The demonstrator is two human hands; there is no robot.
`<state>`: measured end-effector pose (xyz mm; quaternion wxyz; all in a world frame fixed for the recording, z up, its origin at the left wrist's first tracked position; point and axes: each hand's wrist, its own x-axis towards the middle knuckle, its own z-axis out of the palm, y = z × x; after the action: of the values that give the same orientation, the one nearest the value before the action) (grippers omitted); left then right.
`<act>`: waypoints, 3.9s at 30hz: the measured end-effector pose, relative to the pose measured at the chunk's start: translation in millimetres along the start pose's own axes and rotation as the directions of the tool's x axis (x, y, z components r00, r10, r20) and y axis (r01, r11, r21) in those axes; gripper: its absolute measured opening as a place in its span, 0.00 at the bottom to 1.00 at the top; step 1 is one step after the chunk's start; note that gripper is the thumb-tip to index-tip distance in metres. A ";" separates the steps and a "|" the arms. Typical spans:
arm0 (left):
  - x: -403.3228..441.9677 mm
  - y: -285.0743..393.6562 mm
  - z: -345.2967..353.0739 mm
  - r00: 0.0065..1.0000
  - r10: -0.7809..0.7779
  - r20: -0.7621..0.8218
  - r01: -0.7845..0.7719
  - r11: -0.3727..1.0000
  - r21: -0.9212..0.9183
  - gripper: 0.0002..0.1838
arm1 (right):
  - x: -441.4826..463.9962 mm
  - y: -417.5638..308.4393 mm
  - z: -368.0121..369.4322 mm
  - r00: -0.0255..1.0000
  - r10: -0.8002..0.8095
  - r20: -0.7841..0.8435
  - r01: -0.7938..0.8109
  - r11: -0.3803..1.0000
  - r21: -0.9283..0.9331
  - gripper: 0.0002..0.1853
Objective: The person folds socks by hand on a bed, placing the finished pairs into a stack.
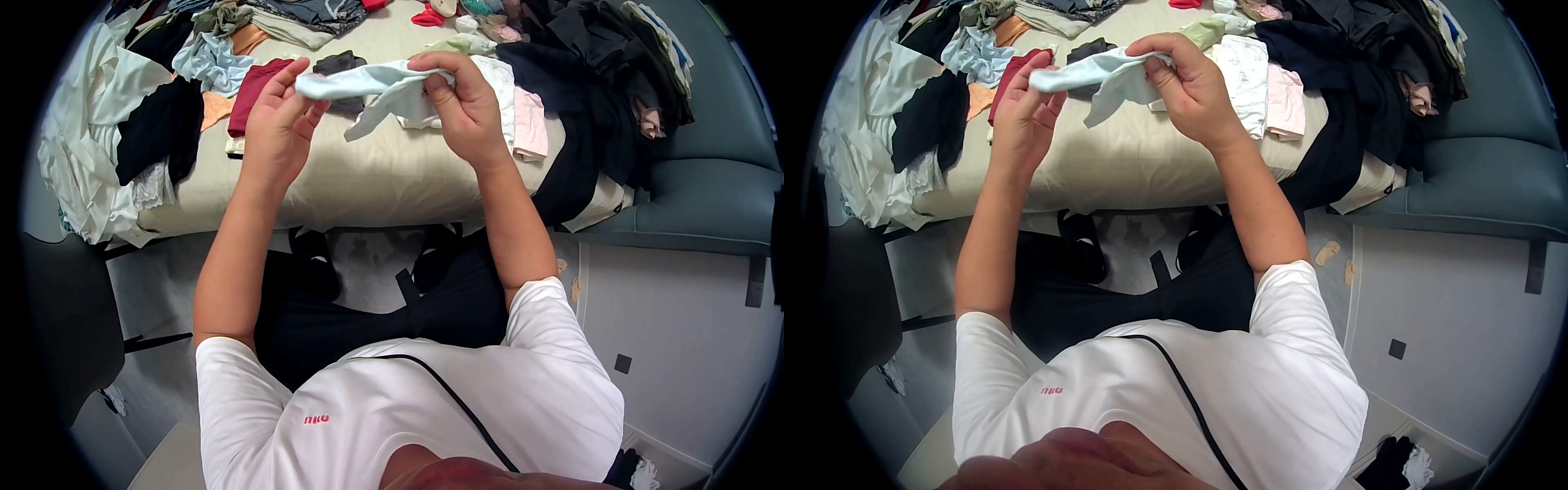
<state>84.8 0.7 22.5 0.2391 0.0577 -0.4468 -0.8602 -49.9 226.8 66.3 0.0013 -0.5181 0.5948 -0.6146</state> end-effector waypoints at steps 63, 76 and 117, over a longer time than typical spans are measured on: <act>-21.1 -6.5 -47.8 0.976 -0.206 -0.076 0.219 0.881 0.420 0.07 | -30.5 39.5 76.2 0.951 0.264 -0.159 -0.307 0.847 -0.434 0.13; -22.5 -9.7 -52.1 0.992 -0.123 0.025 -0.007 0.151 0.989 0.17 | -48.1 27.1 86.7 0.938 0.335 0.089 -0.094 0.495 -0.864 0.17; -29.3 18.8 -41.3 0.922 -0.385 -0.030 0.060 0.065 0.996 0.21 | -49.1 53.4 86.7 0.902 0.428 0.063 -0.189 0.521 -0.832 0.08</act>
<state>130.2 -25.4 9.5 -0.0540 0.1649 -0.9146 -0.3652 -4.7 178.3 -25.2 -0.0470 -0.4213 0.8853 -0.1911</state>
